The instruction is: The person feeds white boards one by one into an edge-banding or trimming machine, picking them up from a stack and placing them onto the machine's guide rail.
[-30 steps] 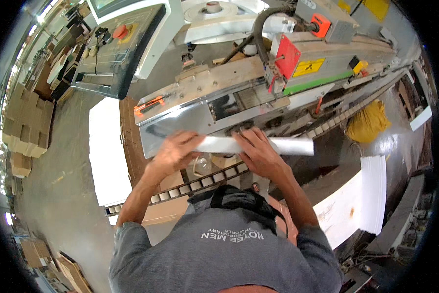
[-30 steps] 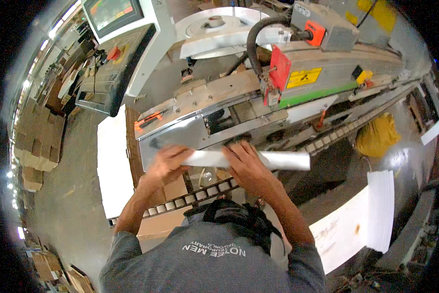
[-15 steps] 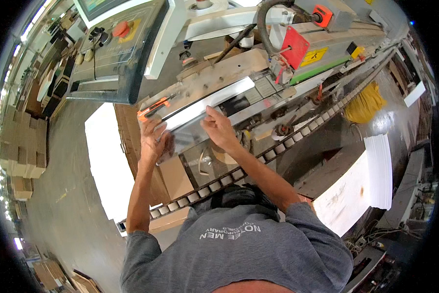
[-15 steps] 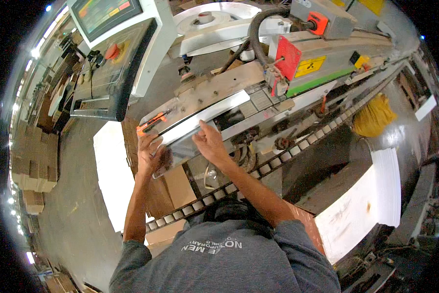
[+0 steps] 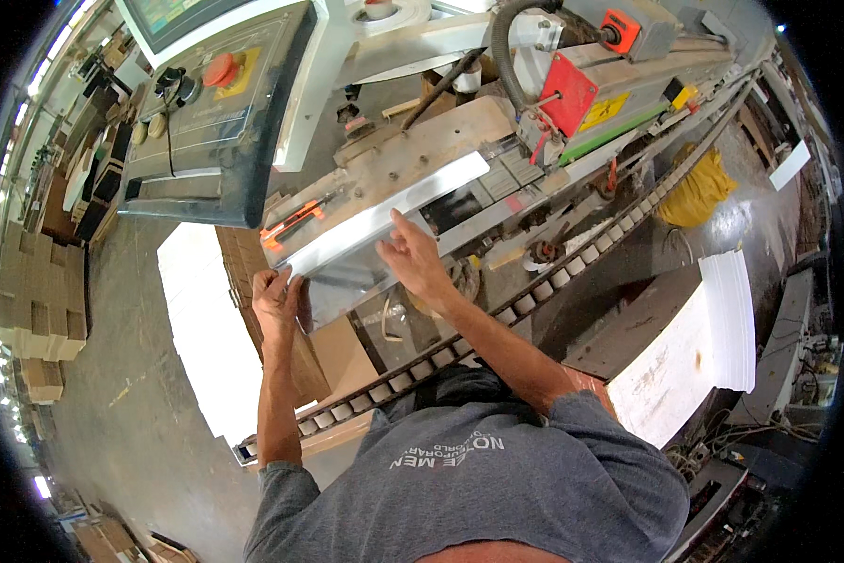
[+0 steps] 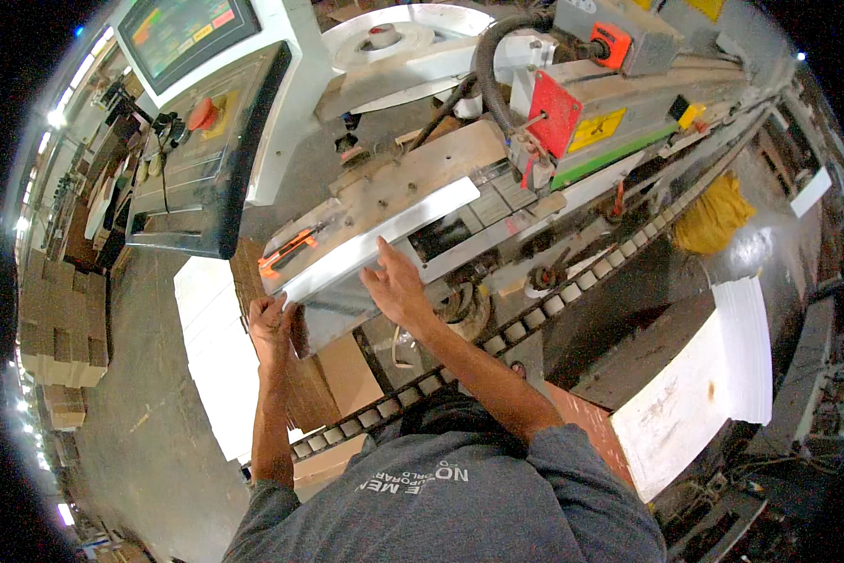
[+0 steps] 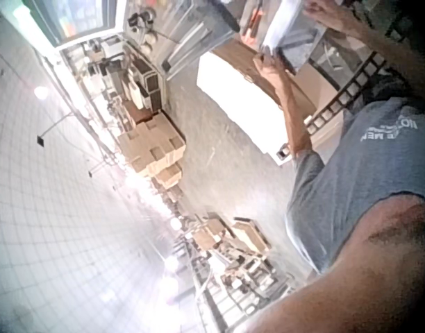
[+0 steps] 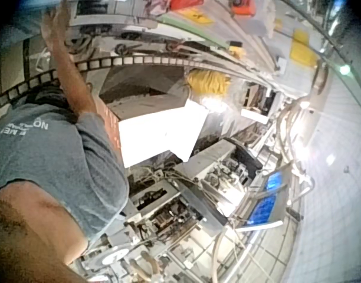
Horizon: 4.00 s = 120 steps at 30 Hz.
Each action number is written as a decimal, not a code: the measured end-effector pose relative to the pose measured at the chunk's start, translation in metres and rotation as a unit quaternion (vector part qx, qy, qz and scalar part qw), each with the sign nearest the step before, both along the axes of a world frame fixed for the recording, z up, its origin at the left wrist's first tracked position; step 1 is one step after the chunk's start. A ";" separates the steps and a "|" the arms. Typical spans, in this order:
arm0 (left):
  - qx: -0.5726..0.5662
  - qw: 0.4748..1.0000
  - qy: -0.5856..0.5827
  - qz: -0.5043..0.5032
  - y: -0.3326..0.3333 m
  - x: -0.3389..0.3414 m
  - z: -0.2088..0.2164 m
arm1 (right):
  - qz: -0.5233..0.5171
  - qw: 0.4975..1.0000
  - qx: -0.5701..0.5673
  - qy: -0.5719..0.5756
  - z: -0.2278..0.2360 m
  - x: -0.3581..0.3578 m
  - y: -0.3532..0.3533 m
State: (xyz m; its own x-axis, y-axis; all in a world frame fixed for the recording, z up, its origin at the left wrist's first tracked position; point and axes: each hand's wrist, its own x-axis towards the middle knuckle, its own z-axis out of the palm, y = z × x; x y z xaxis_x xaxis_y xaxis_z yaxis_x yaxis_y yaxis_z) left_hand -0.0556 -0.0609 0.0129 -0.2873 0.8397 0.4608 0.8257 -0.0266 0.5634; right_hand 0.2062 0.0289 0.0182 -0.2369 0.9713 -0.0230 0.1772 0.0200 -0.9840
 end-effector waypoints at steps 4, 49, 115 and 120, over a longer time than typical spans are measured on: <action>0.018 0.998 0.050 -0.023 0.014 0.006 -0.004 | -0.036 0.998 0.041 -0.023 -0.010 0.003 0.016; 0.056 0.981 0.118 -0.142 0.175 0.241 -0.066 | -0.456 0.622 -0.032 -0.636 -0.015 0.860 -0.157; 0.031 0.998 0.051 -0.034 0.031 0.040 -0.008 | 0.025 0.998 0.053 -0.024 -0.010 0.036 0.021; 0.066 0.994 0.068 -0.057 0.062 0.084 -0.015 | -0.047 0.996 0.074 0.023 -0.027 0.068 0.047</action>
State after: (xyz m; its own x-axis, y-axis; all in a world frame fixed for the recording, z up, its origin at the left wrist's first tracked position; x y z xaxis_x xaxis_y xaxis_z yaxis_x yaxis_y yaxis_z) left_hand 0.0283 0.0013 -0.0017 -0.1213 0.7933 0.5966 0.8816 -0.1900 0.4320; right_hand 0.2741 0.0759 -0.0088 -0.1431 0.9809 0.1314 0.1403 0.1515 -0.9785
